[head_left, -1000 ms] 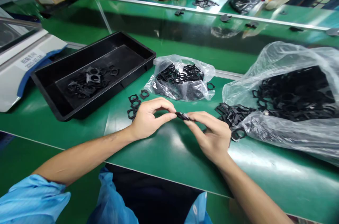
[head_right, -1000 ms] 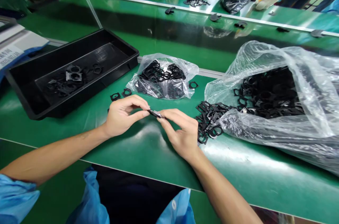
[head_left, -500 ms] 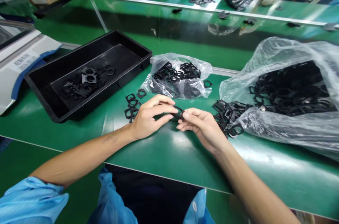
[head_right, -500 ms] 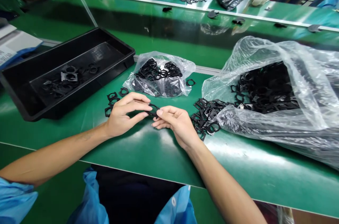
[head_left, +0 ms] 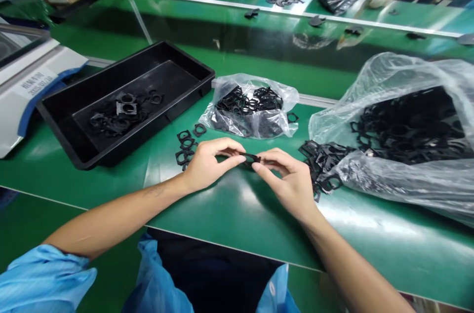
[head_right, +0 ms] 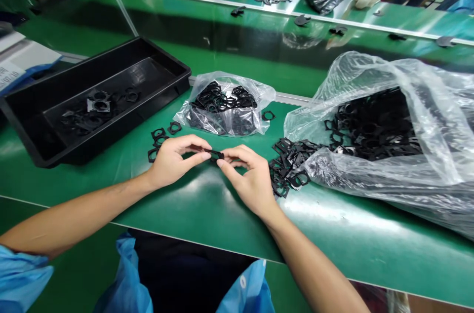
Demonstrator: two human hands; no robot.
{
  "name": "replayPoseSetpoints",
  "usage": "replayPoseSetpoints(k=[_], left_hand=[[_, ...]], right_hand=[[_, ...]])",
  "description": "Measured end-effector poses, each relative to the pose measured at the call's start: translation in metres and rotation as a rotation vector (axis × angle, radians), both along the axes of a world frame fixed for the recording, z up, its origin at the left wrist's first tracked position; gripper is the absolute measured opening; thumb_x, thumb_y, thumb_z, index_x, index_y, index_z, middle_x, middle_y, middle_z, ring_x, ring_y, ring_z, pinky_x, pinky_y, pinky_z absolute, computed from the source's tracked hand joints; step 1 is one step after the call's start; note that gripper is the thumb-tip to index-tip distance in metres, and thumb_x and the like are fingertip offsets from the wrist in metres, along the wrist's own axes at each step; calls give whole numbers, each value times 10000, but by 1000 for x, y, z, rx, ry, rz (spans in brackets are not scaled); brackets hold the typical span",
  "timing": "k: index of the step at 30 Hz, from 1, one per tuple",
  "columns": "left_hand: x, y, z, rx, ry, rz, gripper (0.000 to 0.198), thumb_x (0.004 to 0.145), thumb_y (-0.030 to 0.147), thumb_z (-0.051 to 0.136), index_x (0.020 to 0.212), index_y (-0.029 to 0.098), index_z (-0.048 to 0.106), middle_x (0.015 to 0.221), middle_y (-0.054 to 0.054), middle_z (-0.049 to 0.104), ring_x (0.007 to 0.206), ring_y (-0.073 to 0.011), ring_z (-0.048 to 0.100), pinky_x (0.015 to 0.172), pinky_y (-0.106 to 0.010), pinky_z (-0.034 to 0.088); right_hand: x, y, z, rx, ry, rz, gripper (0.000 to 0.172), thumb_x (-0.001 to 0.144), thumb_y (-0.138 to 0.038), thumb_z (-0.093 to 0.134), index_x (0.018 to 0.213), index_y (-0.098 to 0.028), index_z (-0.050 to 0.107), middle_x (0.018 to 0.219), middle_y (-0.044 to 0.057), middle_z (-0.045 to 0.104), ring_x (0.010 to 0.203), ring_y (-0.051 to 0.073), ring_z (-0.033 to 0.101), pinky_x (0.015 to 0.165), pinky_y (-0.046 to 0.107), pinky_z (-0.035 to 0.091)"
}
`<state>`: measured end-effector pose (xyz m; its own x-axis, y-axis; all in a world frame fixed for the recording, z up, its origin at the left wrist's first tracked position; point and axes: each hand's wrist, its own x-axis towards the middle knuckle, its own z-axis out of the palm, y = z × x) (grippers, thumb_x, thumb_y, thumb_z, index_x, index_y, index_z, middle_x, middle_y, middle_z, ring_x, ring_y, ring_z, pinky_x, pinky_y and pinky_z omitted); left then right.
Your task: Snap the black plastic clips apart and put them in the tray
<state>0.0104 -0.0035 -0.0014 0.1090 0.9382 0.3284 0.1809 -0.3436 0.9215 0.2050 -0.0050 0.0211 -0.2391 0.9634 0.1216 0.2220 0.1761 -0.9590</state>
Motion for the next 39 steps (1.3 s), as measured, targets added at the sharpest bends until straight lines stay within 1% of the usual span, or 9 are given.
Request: replayPoseSetpoints(k=[3,7,10,14,18,25,31,36,39], left_hand=[[1,2,-2,-161,-90,-37,142,792,293,771,811,157,737,765,-23,751,707,-148,712,698,-243,597],[1,4,-2,-337,-189,-65,207,715,306,832,803,144,737,727,-23,746,664,-147,710,665,-246,595],[0,6,0,-449,-261,-111,282,650,318,883,808,135,737,725,-34,755,684,-167,732,701,-280,610],[-2,7,1,-551,-342,-129,312,616,328,911,792,129,746,748,-50,775,729,-198,756,775,-338,623],[-2,8,1,-616,-429,-191,313,623,315,916,814,117,766,804,-75,794,756,-210,761,819,-377,622],[-3,8,0,-696,-503,-275,305,625,310,923,819,120,784,800,-83,795,751,-197,757,789,-339,610],[-4,9,-1,-741,-511,-297,312,619,312,929,824,121,790,798,-90,795,750,-191,750,767,-316,594],[-2,7,0,-730,-557,-284,319,626,327,927,838,131,790,795,-76,794,732,-177,751,741,-286,587],[0,7,-1,-734,-571,-280,311,633,313,924,841,130,782,808,-70,791,736,-175,750,761,-297,590]], right_hand=[[-1,1,-2,-81,33,-7,241,778,-414,790,837,-189,726,813,32,685,731,159,660,712,280,593],[-2,2,-4,-141,92,-35,235,751,-394,811,808,-184,721,774,19,674,691,141,630,684,261,570],[-2,2,-3,-172,120,-70,245,738,-404,821,776,-184,720,768,23,667,670,139,615,662,265,563],[-3,3,0,-222,143,-73,297,691,-443,855,767,-185,728,737,24,667,650,146,614,665,286,572],[-3,3,3,-261,171,-57,351,649,-478,877,759,-179,731,699,17,670,626,146,619,666,298,576],[-2,2,6,-289,213,-48,340,616,-434,905,723,-177,710,649,-8,640,588,121,587,609,258,543],[-2,2,6,-294,192,-46,361,634,-462,889,736,-172,699,660,6,650,596,138,601,610,275,544],[-4,1,5,-250,180,-82,329,653,-454,882,728,-184,709,691,11,657,620,140,606,643,281,565],[-4,1,4,-225,170,-100,317,669,-463,870,728,-192,715,711,19,667,638,145,614,662,290,580]])
